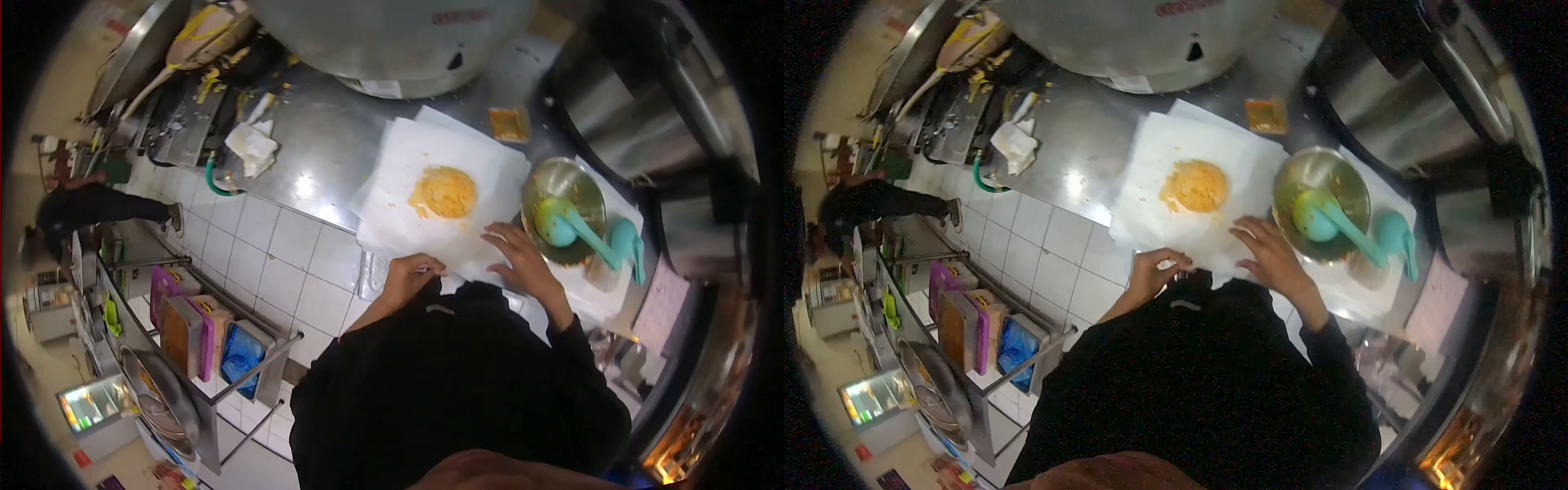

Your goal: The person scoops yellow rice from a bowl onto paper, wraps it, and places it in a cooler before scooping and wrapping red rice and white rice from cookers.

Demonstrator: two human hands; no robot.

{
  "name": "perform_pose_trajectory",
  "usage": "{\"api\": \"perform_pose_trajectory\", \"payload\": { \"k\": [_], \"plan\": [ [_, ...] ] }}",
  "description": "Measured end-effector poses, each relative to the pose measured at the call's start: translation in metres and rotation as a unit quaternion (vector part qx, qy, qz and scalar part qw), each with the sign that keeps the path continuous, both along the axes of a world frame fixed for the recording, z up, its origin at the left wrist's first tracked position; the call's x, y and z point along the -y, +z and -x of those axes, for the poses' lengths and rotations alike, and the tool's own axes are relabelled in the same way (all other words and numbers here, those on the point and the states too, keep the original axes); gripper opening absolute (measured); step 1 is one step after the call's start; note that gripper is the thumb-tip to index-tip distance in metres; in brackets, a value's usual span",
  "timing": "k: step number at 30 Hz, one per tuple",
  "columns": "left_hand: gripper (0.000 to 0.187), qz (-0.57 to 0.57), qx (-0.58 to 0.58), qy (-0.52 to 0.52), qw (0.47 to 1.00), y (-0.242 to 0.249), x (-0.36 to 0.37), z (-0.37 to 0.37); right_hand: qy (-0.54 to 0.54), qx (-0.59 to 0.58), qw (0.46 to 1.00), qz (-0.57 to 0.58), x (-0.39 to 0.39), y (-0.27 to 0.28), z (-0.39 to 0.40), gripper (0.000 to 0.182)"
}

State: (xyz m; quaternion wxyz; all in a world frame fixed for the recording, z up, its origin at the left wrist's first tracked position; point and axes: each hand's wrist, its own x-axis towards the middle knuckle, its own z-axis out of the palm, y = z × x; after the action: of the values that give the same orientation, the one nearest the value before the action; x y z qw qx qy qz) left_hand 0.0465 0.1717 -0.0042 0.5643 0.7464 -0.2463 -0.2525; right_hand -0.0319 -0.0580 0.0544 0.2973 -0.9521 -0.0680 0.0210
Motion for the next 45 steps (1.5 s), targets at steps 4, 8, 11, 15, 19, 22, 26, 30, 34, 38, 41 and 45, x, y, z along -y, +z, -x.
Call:
{"api": "perform_pose_trajectory", "payload": {
  "k": [4,8,11,15,19,22,26,30,34,38,41,45],
  "plan": [
    [0.007,0.027,0.005,0.066,0.997,0.006,-0.034,-0.014,0.006,0.048,0.998,0.05,0.009,-0.025,-0.001,0.049],
    [0.001,0.093,0.047,0.104,0.989,0.003,-0.071,-0.02,-0.032,0.054,0.998,-0.023,-0.012,0.009,-0.012,0.049],
    [0.005,0.034,0.063,0.148,0.986,0.001,-0.083,-0.016,-0.003,0.074,0.997,-0.017,-0.014,-0.015,-0.009,0.051],
    [0.008,0.103,0.012,0.187,0.977,-0.008,-0.085,-0.015,-0.055,0.12,0.987,-0.086,-0.018,-0.059,0.003,0.021],
    [0.012,0.057,0.034,0.189,0.98,-0.019,-0.093,-0.01,-0.071,0.144,0.979,-0.124,-0.008,-0.07,0.01,0.006],
    [0.014,0.049,0.055,0.187,0.98,-0.013,-0.093,0.0,-0.096,0.121,0.965,-0.211,-0.003,-0.071,0.02,0.006],
    [0.013,0.08,0.067,0.303,0.947,-0.02,-0.077,-0.014,-0.255,0.076,0.872,-0.412,-0.018,-0.073,-0.008,0.008],
    [0.01,-0.061,0.148,0.342,0.926,-0.025,-0.046,-0.05,-0.33,0.073,0.826,-0.452,-0.012,-0.112,-0.05,0.017],
    [0.031,-0.195,0.544,0.16,0.801,-0.019,-0.01,-0.038,-0.357,0.018,0.843,-0.402,-0.009,-0.107,-0.06,0.014],
    [0.057,-0.244,0.521,-0.029,0.818,-0.01,0.035,-0.011,-0.304,0.233,0.923,-0.046,-0.024,-0.086,-0.068,0.018],
    [0.066,-0.28,0.512,-0.007,0.812,-0.019,0.039,-0.011,-0.177,0.232,0.956,-0.014,-0.041,-0.053,-0.094,0.035],
    [0.066,-0.298,0.497,0.009,0.815,-0.018,0.039,-0.007,-0.004,0.152,0.988,-0.03,-0.039,-0.069,-0.176,0.046]
  ]
}}
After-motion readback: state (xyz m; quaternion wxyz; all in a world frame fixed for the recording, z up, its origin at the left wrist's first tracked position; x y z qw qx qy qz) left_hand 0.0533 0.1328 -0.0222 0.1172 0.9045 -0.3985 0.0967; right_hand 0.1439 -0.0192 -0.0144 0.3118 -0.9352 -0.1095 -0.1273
